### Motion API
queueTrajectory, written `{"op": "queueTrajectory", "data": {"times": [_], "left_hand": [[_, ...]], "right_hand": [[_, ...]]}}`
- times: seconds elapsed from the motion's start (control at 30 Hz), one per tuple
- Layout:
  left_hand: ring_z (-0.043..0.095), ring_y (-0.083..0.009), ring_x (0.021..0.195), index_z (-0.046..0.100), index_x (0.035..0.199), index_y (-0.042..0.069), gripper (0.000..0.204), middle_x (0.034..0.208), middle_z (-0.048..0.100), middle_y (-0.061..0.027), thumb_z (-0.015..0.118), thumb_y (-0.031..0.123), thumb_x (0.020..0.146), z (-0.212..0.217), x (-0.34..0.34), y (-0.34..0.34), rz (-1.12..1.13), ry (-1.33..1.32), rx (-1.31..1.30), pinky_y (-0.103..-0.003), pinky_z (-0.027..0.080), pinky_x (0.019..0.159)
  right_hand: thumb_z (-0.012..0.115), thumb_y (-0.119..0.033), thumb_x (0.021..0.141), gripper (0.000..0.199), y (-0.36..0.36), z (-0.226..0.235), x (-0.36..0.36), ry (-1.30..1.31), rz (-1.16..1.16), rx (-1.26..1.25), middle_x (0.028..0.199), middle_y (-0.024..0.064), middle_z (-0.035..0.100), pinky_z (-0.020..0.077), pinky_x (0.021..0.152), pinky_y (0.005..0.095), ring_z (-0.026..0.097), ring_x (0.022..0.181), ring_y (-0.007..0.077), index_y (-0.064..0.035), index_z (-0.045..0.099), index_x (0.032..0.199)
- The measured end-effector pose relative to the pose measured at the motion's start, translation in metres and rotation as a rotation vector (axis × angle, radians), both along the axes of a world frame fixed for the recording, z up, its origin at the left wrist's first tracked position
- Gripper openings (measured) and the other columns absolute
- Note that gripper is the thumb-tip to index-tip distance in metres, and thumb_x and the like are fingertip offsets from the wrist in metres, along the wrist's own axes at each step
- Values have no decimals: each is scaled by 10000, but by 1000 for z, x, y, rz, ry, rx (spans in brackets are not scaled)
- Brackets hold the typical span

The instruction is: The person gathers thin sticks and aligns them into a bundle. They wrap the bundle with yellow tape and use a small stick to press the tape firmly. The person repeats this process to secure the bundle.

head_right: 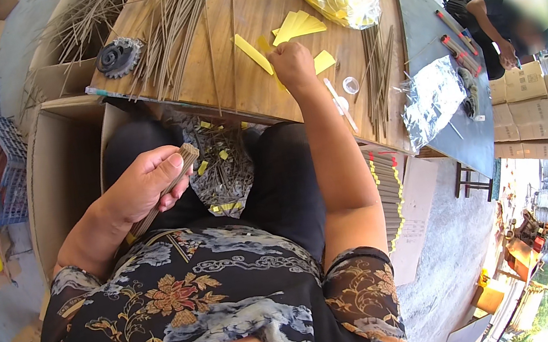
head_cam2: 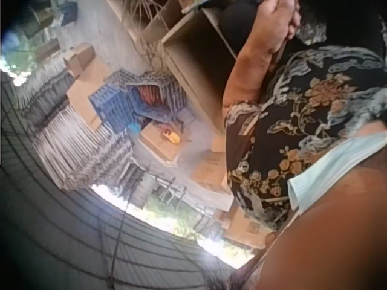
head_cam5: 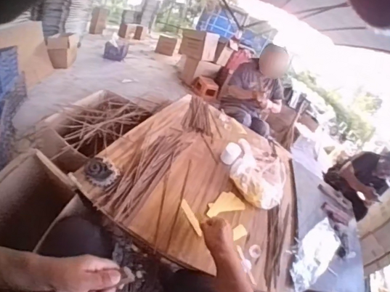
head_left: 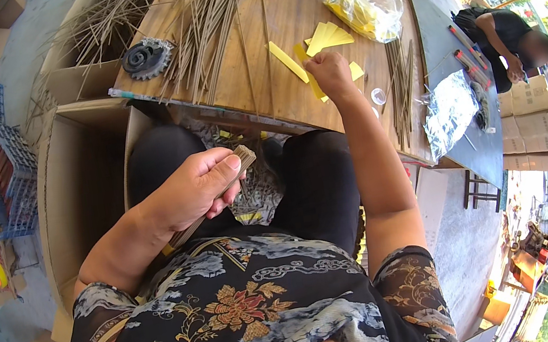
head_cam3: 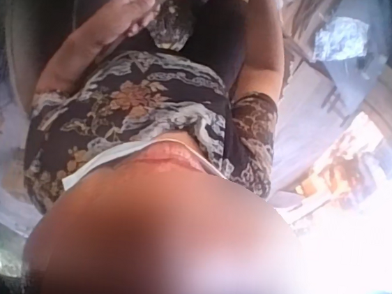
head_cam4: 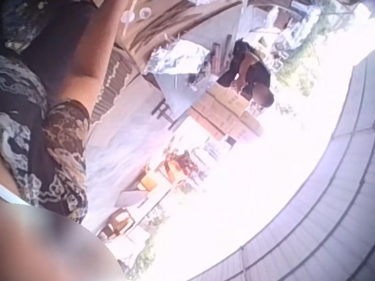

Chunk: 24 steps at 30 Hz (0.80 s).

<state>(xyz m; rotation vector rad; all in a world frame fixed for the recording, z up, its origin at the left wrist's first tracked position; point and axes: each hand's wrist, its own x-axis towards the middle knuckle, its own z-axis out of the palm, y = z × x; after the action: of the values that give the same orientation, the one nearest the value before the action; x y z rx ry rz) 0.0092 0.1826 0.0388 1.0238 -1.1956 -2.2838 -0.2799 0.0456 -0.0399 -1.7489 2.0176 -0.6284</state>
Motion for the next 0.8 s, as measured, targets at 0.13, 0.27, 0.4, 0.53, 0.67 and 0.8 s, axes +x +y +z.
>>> {"op": "queueTrajectory", "data": {"times": [0.13, 0.27, 0.4, 0.53, 0.67, 0.8], "left_hand": [[354, -19, 441, 470, 856, 20, 317, 590, 454, 7, 406, 322, 927, 2, -2, -1, 18, 11, 22, -151, 327, 401], [352, -22, 442, 469, 859, 27, 324, 590, 445, 7, 406, 337, 925, 1, -1, -1, 7, 14, 5, -151, 326, 402], [350, -28, 449, 465, 864, 41, 340, 594, 431, 6, 410, 372, 917, 1, -1, 0, -3, 12, -17, -155, 321, 404], [357, -17, 444, 473, 852, 25, 299, 591, 454, 10, 407, 306, 929, 4, -1, 3, 18, 25, -9, -149, 323, 404], [359, -17, 457, 470, 856, 38, 297, 602, 452, 13, 405, 318, 928, 9, 1, 10, 70, -3, -70, -149, 316, 409], [351, -20, 460, 472, 896, 36, 329, 608, 448, 7, 408, 358, 922, 18, 1, 18, 99, -35, -200, -148, 301, 420]], "right_hand": [[612, -243, 722, 240, -11, -11, -12, -37, -20, -51, 778, 158, 625, 458, 664, 366, 598, 712, 275, -15, 641, 790], [610, -244, 729, 241, -11, -9, -10, -20, -66, -109, 882, 155, 628, 453, 727, 374, 593, 807, 282, -37, 638, 850], [639, -197, 710, 197, -6, 2, -7, -19, -69, -213, 821, 149, 625, 457, 712, 357, 594, 783, 279, -42, 639, 831], [649, -109, 717, 119, -3, 13, -7, -144, -44, -491, 801, 120, 623, 458, 677, 308, 596, 735, 215, -31, 630, 804], [568, -60, 802, 158, 40, 66, 25, -983, 21, -219, 806, 78, 608, 457, 650, 220, 581, 700, 119, 40, 570, 924], [493, -11, 802, 153, 115, 100, 53, -1238, 90, 47, 724, 68, 579, 394, 498, 186, 516, 538, 103, 32, 534, 943]]}}
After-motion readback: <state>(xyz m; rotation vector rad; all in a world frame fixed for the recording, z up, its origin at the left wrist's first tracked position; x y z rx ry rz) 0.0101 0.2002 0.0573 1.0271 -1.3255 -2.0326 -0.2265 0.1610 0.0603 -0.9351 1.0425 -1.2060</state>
